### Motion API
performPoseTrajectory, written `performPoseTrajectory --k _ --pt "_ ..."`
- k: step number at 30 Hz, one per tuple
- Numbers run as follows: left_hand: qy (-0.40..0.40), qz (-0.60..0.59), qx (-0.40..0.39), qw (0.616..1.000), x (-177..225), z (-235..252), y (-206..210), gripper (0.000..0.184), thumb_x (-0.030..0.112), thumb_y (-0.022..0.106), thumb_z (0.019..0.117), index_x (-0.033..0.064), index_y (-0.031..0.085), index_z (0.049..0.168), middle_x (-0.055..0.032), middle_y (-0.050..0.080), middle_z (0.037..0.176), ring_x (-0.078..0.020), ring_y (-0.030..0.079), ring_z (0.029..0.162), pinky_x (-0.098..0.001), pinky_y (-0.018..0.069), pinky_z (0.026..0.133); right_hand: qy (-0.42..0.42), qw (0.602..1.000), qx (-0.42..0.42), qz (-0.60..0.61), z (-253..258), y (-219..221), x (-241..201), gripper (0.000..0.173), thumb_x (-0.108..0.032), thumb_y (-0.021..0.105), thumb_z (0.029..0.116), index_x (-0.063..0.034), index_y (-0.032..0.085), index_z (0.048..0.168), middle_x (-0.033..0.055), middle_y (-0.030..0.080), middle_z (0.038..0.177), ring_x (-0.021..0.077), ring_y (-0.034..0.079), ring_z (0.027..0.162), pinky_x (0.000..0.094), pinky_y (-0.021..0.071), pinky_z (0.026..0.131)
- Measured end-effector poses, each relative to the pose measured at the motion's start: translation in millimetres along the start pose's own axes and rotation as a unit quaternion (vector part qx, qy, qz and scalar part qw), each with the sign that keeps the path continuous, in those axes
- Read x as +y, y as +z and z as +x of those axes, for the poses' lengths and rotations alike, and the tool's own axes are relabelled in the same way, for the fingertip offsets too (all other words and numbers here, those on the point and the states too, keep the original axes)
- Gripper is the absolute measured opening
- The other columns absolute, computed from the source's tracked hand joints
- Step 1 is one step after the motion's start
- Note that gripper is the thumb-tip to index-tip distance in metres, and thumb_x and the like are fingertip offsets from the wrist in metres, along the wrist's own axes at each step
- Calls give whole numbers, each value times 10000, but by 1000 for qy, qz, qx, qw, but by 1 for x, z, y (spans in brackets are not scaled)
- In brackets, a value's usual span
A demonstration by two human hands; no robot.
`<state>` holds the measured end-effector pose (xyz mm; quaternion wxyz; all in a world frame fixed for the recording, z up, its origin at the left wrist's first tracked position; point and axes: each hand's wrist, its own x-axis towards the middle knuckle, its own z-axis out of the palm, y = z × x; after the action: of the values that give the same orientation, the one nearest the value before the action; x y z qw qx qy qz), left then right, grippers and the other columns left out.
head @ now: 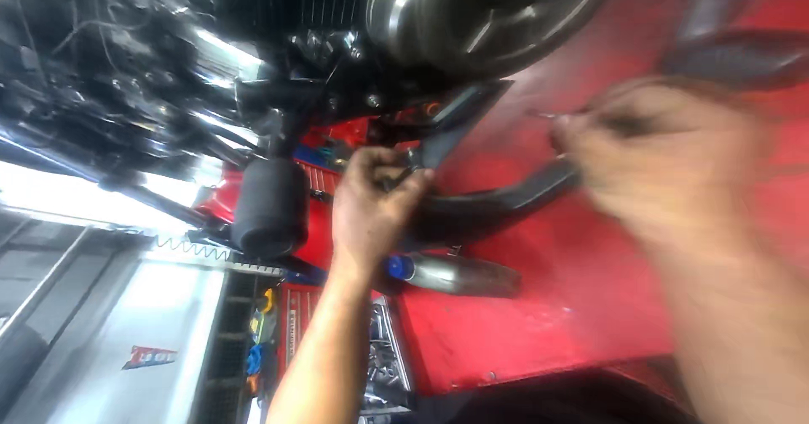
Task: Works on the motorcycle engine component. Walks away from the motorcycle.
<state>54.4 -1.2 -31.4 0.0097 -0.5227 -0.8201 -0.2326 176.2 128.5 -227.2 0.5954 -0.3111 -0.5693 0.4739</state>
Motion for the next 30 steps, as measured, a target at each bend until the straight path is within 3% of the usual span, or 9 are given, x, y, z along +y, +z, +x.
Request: performPoseTrajectory --k 3,5,8,12,14,17,21,25,30 --pt "-14 -22 -14 1000 -31 -3 11 224 238 751 929 106 694 1102 -11 724 962 -112 698 838 -342 616 740 -53 998 11 -15 -5 15 -1 292 -278 709 940 -23 655 808 152 683 944 285 608 1067 442 434 1010" --pt "-45 -93 -15 995 -47 -4 19 318 214 746 939 64 663 1206 -55 748 1000 -157 724 868 -369 629 776 -70 997 16 -36 -5 20 -2 284 -263 705 935 -33 651 777 143 687 921 318 600 1097 458 415 1046" --pt "-57 -180 -44 981 -65 -6 24 415 159 717 950 35 586 1324 -119 737 1126 -233 719 1039 -436 614 918 -91 993 30 -62 -1 20 0 260 -242 683 936 -37 654 780 149 698 925 314 641 1032 478 461 991" --pt "-31 -156 -10 987 -74 -4 39 210 217 625 1002 58 675 1130 -91 736 1159 -200 705 1070 -421 597 921 -82 993 47 -72 2 18 5 256 -255 667 941 -54 661 782 126 709 917 260 672 893 473 506 845" --pt "13 -175 16 984 -70 -3 43 156 174 617 1002 29 665 1031 -132 737 1131 -237 709 1075 -438 592 940 -71 995 55 -53 2 18 8 253 -259 681 940 -60 666 786 116 705 898 242 664 860 481 497 848" --pt "60 -150 34 986 -56 -3 40 123 171 650 1001 52 673 1021 -119 743 1114 -264 718 1081 -464 595 968 -62 995 76 -15 1 18 10 237 -263 701 932 -76 678 787 98 702 883 213 650 856 458 491 856" --pt "125 -122 78 982 -61 13 39 106 133 683 950 31 669 972 -132 750 1055 -265 735 1024 -456 616 929 -62 995 77 29 9 27 13 201 -226 709 935 -68 676 814 80 692 883 135 651 826 327 535 768" --pt "185 -70 119 973 -55 26 40 96 147 683 942 51 671 947 -90 752 1032 -199 730 1011 -399 617 908 -89 992 81 40 26 32 19 207 -226 694 952 -57 682 832 105 689 940 200 631 1001 378 482 932" --pt "235 -8 151 960 -41 38 29 94 137 692 937 50 694 973 -38 744 983 -109 713 924 -304 610 822 -104 988 90 73 41 38 20 225 -267 697 965 -69 680 860 115 655 1005 221 581 1088 380 444 984"
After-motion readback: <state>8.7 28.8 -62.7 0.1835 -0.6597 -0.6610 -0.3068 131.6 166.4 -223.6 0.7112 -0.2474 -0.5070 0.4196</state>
